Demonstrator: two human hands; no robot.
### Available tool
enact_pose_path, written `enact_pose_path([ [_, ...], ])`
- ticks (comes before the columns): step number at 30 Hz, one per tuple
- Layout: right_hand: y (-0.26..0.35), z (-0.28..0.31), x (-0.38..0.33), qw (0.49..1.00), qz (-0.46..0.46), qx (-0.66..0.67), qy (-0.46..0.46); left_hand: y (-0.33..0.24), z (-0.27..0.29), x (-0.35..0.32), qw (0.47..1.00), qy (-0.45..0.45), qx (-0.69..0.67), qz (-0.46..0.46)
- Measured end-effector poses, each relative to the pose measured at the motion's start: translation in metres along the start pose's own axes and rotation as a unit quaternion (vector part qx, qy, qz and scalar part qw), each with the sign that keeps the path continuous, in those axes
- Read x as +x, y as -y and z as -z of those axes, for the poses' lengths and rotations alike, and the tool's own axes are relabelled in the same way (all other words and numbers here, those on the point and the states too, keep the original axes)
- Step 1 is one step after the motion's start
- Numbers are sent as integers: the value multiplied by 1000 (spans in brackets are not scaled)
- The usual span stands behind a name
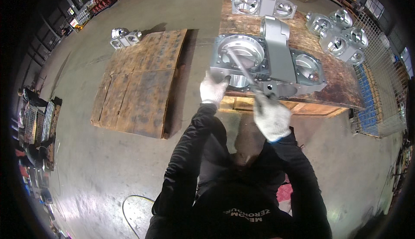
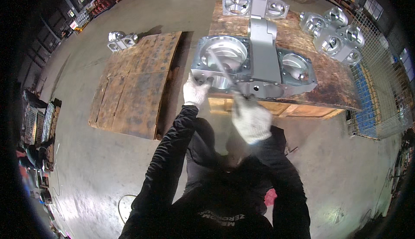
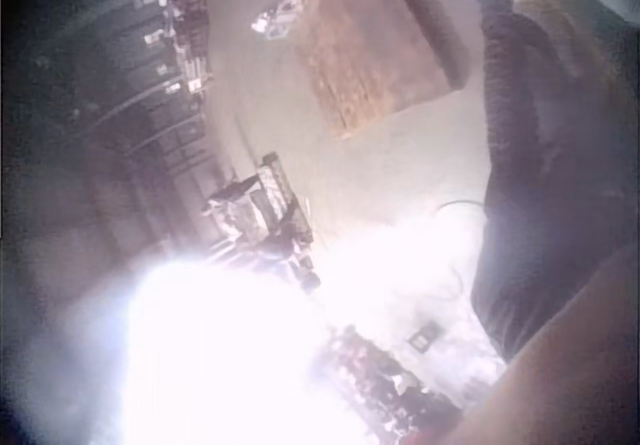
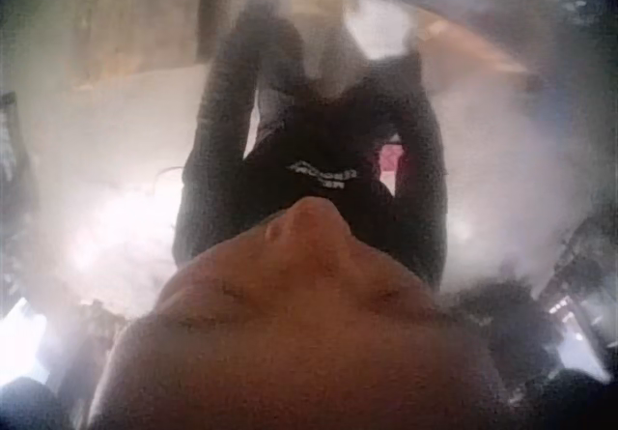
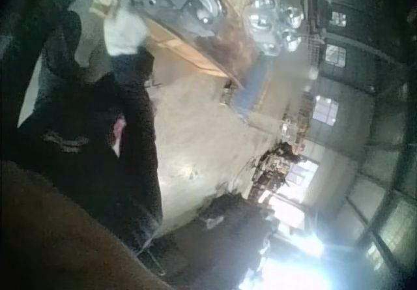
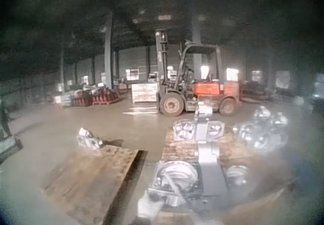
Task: The person deburrs and cleans a large machined metal part on a wooden workbench. They use a metal file to smooth edges and a hammer to tap the part, then wipe surfaces with a cloth. The part is rotated and repositioned multiple times to access different areas.
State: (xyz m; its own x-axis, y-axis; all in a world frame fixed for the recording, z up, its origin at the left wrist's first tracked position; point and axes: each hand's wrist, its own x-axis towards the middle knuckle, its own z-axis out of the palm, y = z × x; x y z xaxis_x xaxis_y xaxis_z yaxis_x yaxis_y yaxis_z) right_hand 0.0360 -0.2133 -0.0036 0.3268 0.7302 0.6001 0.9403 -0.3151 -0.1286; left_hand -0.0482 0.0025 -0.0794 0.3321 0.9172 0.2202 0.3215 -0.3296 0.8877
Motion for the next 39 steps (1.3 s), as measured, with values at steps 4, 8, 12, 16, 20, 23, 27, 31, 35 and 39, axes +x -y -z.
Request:
enact_pose_path([
  [4,-36,5,-23,998,-10,13,-55,-2,0,-2,999,-18,41,16],
  [8,-6,-21,3,999,-14,11,-36,-8,-1,-2,1000,-10,12,7],
  [12,24,-31,44,997,-8,72,18,-10,-1,0,1000,5,20,-9],
  [16,1,-19,20,999,-6,36,13,-13,3,-1,1000,10,18,4],
  [20,-23,-7,-20,998,-23,3,-52,-12,1,-2,999,0,30,13],
  [23,-7,-30,-9,997,-17,10,-75,3,-4,0,998,-11,58,12],
  [27,40,-47,34,998,32,29,-53,27,-9,12,998,24,38,44],
  [31,44,-69,44,995,30,99,5,4,-5,7,994,70,-1,84],
  [35,16,-5,18,996,-3,56,76,4,2,2,999,16,48,-2],
  [39,14,-7,-1,998,-32,50,19,-9,-3,-4,999,6,32,16],
])
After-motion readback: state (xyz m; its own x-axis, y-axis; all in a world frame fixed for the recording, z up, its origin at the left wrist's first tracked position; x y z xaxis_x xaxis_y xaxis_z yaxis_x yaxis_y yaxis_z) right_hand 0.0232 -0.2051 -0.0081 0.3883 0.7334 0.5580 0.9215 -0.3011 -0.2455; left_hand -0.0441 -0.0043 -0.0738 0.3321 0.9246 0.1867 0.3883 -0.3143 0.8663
